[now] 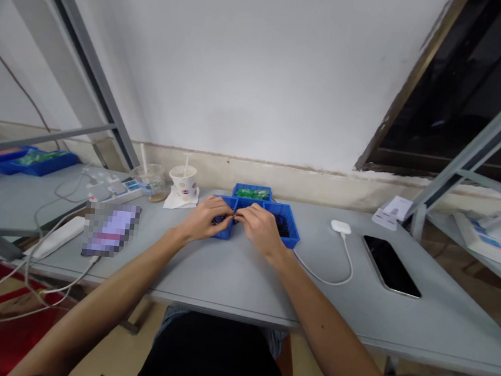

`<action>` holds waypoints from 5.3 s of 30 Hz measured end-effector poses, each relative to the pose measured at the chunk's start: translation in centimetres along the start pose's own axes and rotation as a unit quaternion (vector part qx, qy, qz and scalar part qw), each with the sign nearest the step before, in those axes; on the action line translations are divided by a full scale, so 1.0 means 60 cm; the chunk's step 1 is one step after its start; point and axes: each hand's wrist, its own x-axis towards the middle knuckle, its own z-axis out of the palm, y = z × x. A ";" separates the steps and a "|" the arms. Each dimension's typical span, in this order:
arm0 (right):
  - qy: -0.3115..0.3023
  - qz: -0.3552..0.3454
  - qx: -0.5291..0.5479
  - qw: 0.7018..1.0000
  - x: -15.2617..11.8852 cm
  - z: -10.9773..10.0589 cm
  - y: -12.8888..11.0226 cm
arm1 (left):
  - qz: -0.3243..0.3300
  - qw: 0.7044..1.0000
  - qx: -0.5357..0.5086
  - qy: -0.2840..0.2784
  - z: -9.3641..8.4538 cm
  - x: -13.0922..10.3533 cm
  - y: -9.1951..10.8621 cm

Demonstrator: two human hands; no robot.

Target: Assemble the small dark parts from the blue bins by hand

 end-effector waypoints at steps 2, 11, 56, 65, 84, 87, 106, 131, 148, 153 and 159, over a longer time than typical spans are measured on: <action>0.005 -0.003 -0.005 1.000 -0.001 0.003 0.000 | 0.005 1.000 -0.001 0.009 0.001 0.000 0.000; 0.006 0.001 -0.015 1.000 -0.002 0.010 -0.011 | -0.004 0.999 0.008 0.039 -0.001 0.000 -0.002; -0.170 0.103 -0.113 0.973 0.031 0.004 0.011 | -0.023 0.997 0.044 0.051 -0.019 -0.003 -0.023; -0.277 0.031 -0.156 0.948 0.047 0.025 0.023 | -0.080 0.991 0.045 0.099 -0.031 -0.016 -0.053; -0.092 -0.015 -0.115 0.989 0.018 -0.015 0.007 | -0.007 0.999 0.021 -0.030 -0.012 -0.001 -0.009; -0.066 -0.026 -0.103 0.992 0.011 -0.009 0.004 | -0.001 0.999 0.021 -0.027 -0.014 0.001 -0.003; -0.014 -0.005 -0.031 0.999 0.000 0.005 -0.005 | 0.012 1.000 -0.006 -0.011 -0.003 0.002 0.003; -0.026 0.082 -0.004 0.996 -0.002 0.019 -0.009 | 0.026 0.997 0.078 -0.007 0.002 0.005 0.009; -0.292 0.119 -0.197 0.928 0.059 0.013 0.035 | -0.047 0.995 0.075 0.050 -0.032 -0.011 -0.041; -0.319 0.127 -0.223 0.912 0.067 0.028 0.025 | -0.088 0.991 0.100 0.018 -0.024 -0.016 -0.056; -0.348 0.139 -0.213 0.902 0.070 0.030 0.013 | -0.125 0.986 0.104 0.040 -0.024 -0.016 -0.057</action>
